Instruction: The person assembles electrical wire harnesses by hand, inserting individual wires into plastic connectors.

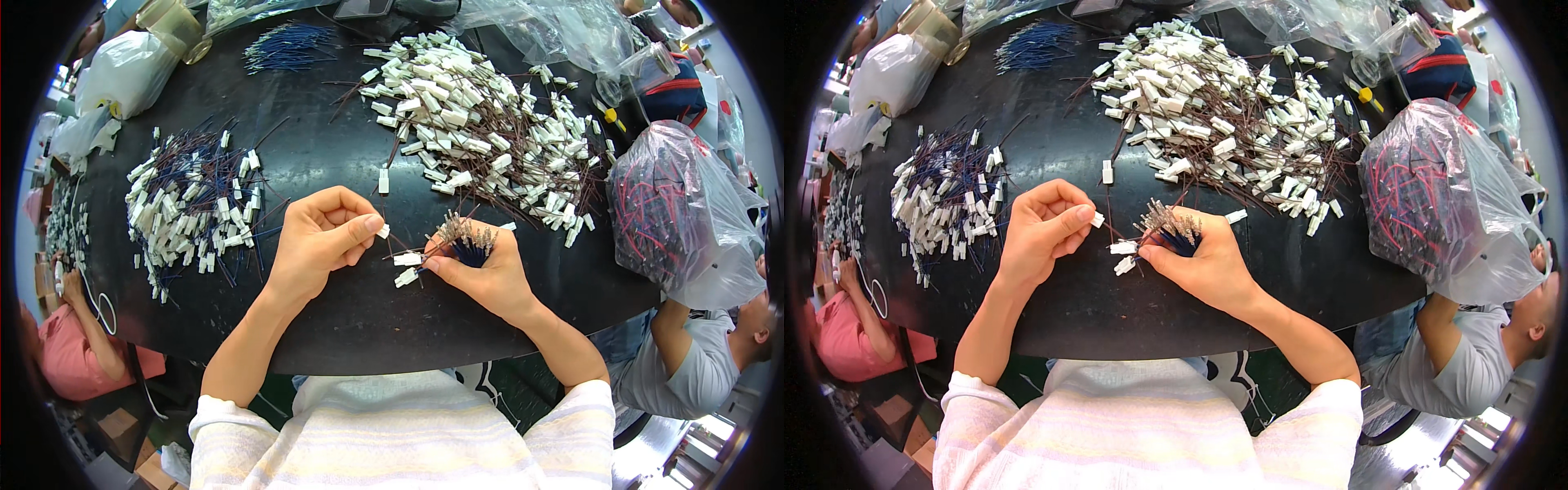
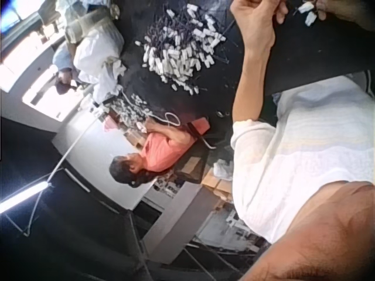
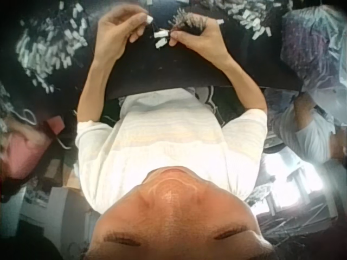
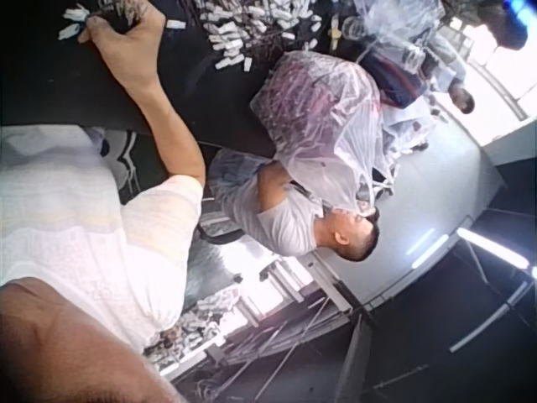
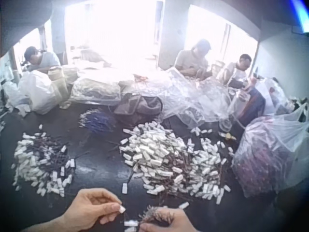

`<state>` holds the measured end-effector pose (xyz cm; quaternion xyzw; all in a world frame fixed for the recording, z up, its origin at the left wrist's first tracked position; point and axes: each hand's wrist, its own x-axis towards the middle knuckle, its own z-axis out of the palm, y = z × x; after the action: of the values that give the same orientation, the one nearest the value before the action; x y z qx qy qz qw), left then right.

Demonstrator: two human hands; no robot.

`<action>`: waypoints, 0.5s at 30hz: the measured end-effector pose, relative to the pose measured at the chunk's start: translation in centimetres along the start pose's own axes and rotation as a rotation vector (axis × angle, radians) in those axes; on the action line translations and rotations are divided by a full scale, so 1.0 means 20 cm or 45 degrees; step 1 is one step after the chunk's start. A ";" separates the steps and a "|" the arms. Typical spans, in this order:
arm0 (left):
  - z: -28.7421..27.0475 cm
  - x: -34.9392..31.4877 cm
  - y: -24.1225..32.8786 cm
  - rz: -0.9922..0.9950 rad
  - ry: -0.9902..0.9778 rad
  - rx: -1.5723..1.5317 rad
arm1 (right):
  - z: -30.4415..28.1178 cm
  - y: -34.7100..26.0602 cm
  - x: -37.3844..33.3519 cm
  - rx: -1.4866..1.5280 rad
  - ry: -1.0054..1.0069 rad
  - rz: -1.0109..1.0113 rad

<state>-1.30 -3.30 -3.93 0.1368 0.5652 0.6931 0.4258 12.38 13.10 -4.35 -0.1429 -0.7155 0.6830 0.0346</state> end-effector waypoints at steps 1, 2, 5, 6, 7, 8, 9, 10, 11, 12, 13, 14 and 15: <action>0.00 0.00 0.00 -0.009 0.029 0.066 | 0.00 0.00 0.00 -0.051 0.001 -0.019; 0.01 -0.01 0.00 -0.012 0.026 0.068 | 0.00 0.00 0.00 -0.103 0.002 -0.038; 0.03 -0.01 -0.02 0.110 0.080 0.295 | 0.01 0.00 0.00 -0.159 0.030 -0.104; 0.03 0.00 -0.02 0.087 0.065 0.246 | 0.02 0.01 0.00 -0.155 0.033 -0.102; 0.03 0.00 -0.03 0.064 0.050 0.196 | 0.02 0.02 0.00 -0.160 0.033 -0.138; 0.04 0.00 -0.04 0.060 0.047 0.199 | 0.02 0.03 0.00 -0.164 0.033 -0.175; 0.03 0.00 -0.05 0.035 0.028 0.122 | 0.03 0.02 0.00 -0.160 0.036 -0.174; 0.04 0.00 -0.06 0.010 0.010 0.045 | 0.03 0.02 0.00 -0.175 0.035 -0.164; 0.04 0.00 -0.05 0.007 0.009 0.049 | 0.03 0.01 0.00 -0.190 0.035 -0.155; 0.05 0.00 -0.05 -0.019 0.000 0.006 | 0.03 0.02 0.00 -0.188 0.041 -0.154; 0.06 0.00 -0.05 -0.044 -0.009 -0.038 | 0.03 0.02 0.00 -0.154 0.040 -0.132; 0.07 0.00 -0.05 -0.047 -0.013 -0.035 | 0.03 0.03 0.00 -0.121 0.039 -0.110; 0.07 0.00 -0.05 -0.045 0.010 -0.034 | 0.03 0.03 0.00 -0.117 0.042 -0.114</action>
<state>0.15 -2.40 -4.40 0.1183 0.5601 0.6935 0.4375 12.34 12.54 -4.89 -0.1235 -0.7511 0.6448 0.0702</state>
